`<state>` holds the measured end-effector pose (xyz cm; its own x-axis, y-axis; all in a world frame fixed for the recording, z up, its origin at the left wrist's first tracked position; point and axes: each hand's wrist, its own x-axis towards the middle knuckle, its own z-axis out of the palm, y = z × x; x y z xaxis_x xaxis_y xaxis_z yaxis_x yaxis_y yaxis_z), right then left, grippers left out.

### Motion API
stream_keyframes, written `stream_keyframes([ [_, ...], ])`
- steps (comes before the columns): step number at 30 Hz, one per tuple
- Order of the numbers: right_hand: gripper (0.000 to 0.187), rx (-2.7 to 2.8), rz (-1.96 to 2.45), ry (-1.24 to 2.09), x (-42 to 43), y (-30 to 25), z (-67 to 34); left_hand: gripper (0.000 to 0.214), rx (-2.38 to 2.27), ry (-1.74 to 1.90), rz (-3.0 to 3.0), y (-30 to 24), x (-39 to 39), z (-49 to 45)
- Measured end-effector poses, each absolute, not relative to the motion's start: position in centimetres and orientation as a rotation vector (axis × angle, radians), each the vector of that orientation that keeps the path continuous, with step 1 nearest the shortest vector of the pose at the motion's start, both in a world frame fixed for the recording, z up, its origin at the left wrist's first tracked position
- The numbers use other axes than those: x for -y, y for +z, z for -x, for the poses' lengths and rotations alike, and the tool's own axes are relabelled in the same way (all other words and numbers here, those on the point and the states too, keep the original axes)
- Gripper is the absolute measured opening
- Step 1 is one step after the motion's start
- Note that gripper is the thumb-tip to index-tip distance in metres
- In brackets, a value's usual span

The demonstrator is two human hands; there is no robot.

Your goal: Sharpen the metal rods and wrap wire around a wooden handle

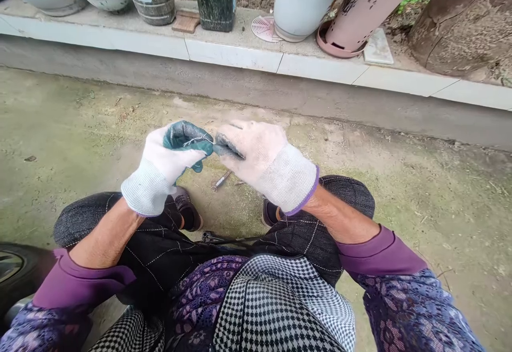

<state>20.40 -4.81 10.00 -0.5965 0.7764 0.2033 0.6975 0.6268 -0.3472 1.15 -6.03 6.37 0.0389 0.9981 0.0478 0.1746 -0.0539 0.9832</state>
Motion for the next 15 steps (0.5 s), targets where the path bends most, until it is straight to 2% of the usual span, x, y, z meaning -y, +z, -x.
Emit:
stream_keyframes([
  [4,0.016,2.484,1.105,0.466,4.8,10.0,-20.5,0.011,-1.358,1.141,-1.589,5.8,6.0,-0.9],
  [9,0.013,2.431,1.037,0.561,4.1,8.9,-20.5,0.012,-1.315,1.066,-1.543,6.5,6.3,-0.7],
  [15,0.013,2.589,1.133,0.44,4.3,9.4,-19.7,0.009,-1.353,1.015,-1.568,6.4,6.4,-1.3],
])
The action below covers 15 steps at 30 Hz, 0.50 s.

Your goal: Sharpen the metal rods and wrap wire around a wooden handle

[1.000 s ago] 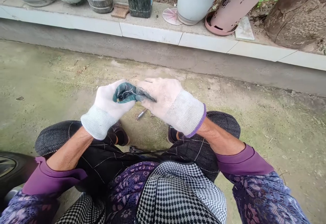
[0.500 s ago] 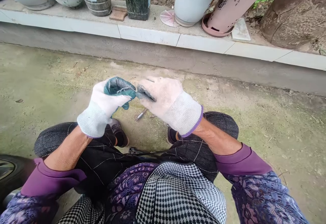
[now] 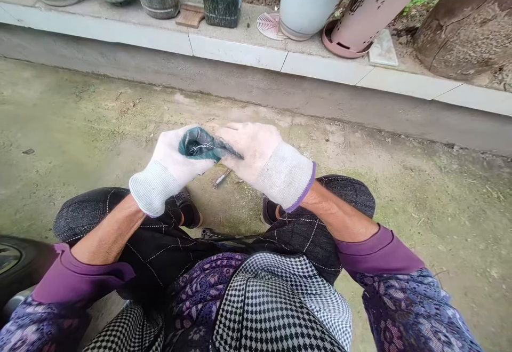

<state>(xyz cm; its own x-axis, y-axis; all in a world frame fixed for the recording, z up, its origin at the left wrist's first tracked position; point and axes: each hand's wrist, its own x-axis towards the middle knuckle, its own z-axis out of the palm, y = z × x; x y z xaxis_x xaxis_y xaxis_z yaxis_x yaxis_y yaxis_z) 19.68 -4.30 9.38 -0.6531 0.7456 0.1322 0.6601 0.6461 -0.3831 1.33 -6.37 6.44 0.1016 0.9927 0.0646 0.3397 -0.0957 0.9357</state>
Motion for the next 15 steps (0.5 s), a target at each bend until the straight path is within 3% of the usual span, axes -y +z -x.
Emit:
stream_keyframes([
  [5,0.01,2.668,1.226,0.299,4.2,9.6,-19.2,0.008,-1.377,0.991,-1.645,6.1,6.3,-1.3],
  [10,0.015,2.543,1.222,0.283,3.5,8.7,-20.1,0.038,-1.159,1.005,-1.536,7.3,6.0,0.1],
  [15,0.015,2.517,1.204,0.31,3.5,8.4,-20.4,0.019,-1.236,1.098,-1.456,7.5,5.6,1.0],
])
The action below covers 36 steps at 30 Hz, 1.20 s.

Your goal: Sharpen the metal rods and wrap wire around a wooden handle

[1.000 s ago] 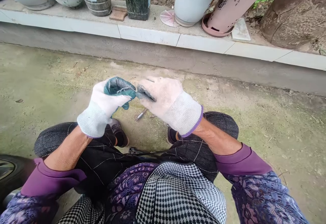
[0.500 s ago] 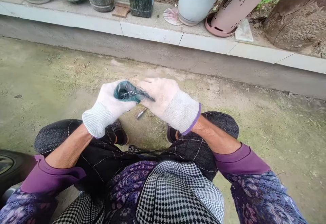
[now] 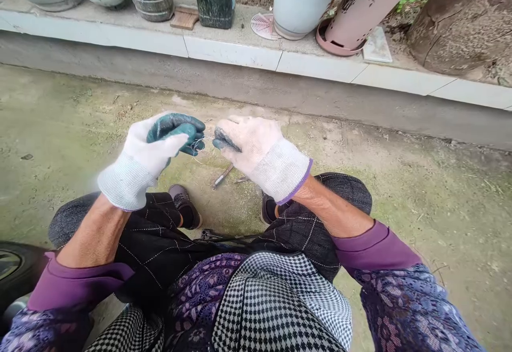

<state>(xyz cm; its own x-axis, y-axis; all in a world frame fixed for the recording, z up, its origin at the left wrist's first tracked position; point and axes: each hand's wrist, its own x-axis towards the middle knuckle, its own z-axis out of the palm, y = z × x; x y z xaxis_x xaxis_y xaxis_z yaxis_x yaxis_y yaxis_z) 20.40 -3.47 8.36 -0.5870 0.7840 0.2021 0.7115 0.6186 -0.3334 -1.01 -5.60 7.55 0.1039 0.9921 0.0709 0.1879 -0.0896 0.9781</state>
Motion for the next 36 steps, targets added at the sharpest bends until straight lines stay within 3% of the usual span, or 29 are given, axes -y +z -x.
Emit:
stream_keyframes([
  [5,0.015,2.502,1.168,0.377,3.7,8.3,-20.0,0.013,-1.265,1.019,-1.546,7.1,5.4,0.9],
  [11,0.009,2.146,1.038,0.725,3.2,9.0,-21.2,0.011,-1.269,1.046,-1.498,7.6,5.6,1.0],
  [15,0.018,2.121,0.997,0.756,3.0,9.1,-21.2,0.01,-1.263,1.076,-1.472,7.7,5.6,0.8],
  [26,0.021,2.223,1.042,0.621,3.4,8.5,-20.3,0.003,-1.156,1.223,-1.144,7.0,5.3,0.3],
  [36,0.018,2.064,1.032,0.866,2.4,8.6,-20.5,0.007,-1.237,1.128,-1.338,6.7,5.4,-0.2],
])
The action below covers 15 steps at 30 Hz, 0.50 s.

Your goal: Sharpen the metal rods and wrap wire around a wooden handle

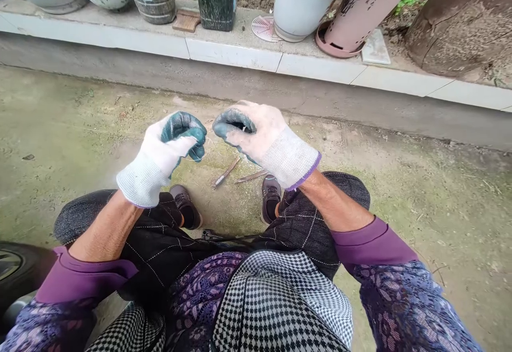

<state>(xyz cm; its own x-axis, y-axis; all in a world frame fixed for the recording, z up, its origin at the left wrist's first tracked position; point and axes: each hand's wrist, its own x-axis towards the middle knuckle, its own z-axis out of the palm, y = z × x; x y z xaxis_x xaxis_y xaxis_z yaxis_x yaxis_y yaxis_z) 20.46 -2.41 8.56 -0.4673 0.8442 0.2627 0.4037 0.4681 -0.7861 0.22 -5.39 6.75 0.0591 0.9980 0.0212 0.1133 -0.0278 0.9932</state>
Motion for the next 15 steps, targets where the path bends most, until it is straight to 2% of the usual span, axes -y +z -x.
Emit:
stream_keyframes([
  [6,0.009,2.052,1.153,1.038,2.2,8.1,-19.1,0.006,-1.301,1.139,-1.494,5.9,5.5,-0.7],
  [15,0.019,1.854,1.08,1.294,2.5,7.9,-19.0,0.007,-1.315,1.217,-1.436,5.9,5.1,-0.9],
])
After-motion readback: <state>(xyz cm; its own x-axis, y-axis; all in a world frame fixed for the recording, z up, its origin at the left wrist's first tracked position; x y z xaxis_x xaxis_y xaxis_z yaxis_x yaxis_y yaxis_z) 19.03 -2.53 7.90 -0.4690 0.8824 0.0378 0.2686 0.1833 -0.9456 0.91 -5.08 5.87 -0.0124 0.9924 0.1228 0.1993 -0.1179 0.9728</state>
